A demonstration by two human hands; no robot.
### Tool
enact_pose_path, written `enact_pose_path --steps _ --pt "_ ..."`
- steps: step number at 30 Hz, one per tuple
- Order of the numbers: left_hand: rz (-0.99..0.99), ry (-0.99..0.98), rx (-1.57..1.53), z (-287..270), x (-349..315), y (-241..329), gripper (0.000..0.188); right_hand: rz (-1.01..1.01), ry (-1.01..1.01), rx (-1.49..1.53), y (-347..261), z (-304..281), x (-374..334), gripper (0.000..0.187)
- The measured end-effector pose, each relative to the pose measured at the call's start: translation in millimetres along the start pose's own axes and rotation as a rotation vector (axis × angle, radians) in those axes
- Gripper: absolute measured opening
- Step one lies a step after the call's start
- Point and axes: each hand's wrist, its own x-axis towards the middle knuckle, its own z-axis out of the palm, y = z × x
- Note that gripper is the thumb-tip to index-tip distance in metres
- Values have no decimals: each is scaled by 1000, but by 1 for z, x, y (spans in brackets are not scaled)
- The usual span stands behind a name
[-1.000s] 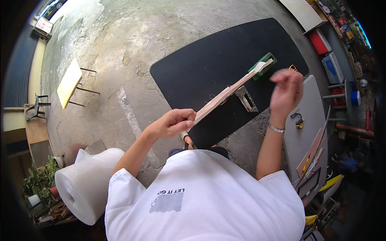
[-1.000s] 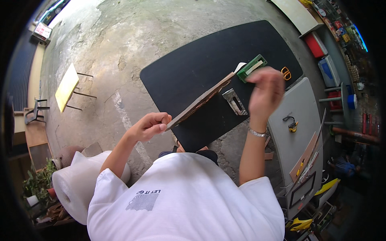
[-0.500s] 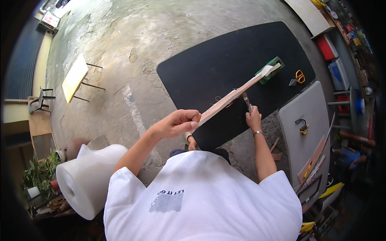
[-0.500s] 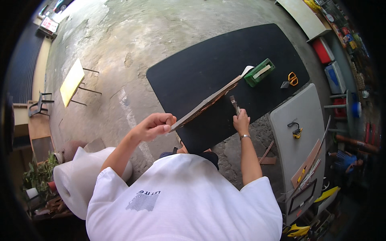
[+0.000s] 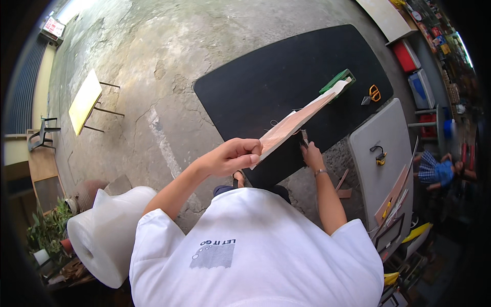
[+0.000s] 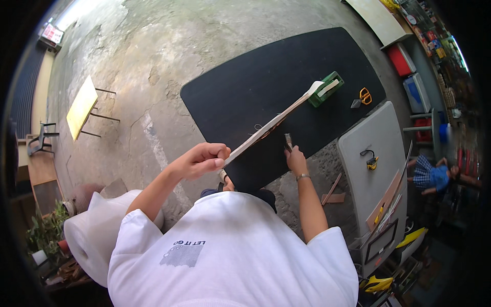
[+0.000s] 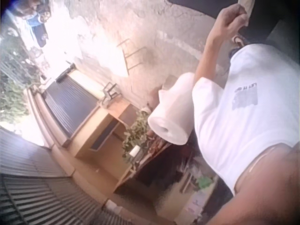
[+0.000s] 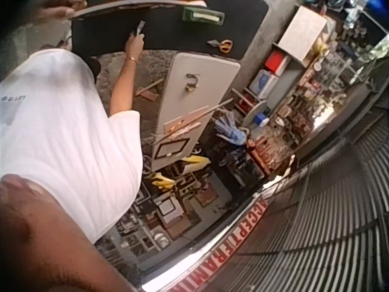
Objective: The person cuts a piece of cardboard, places a decorative copper artwork on it, and secures the edges using a stapler. They fold the cardboard edges over the artwork and staple them repeatedly to attach the backing.
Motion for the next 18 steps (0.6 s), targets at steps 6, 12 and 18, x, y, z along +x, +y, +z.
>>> enact_pose_path --steps 6,12,18 --pt "9 -31 -46 -2 -1 -3 24 -105 -194 192 -50 -69 -42 37" --pt "42 -61 -25 -3 5 -2 29 -368 -311 150 -171 -240 -174 30" --pt "57 -67 -12 -5 4 -6 29 -480 -251 81 -222 -262 -179 30"
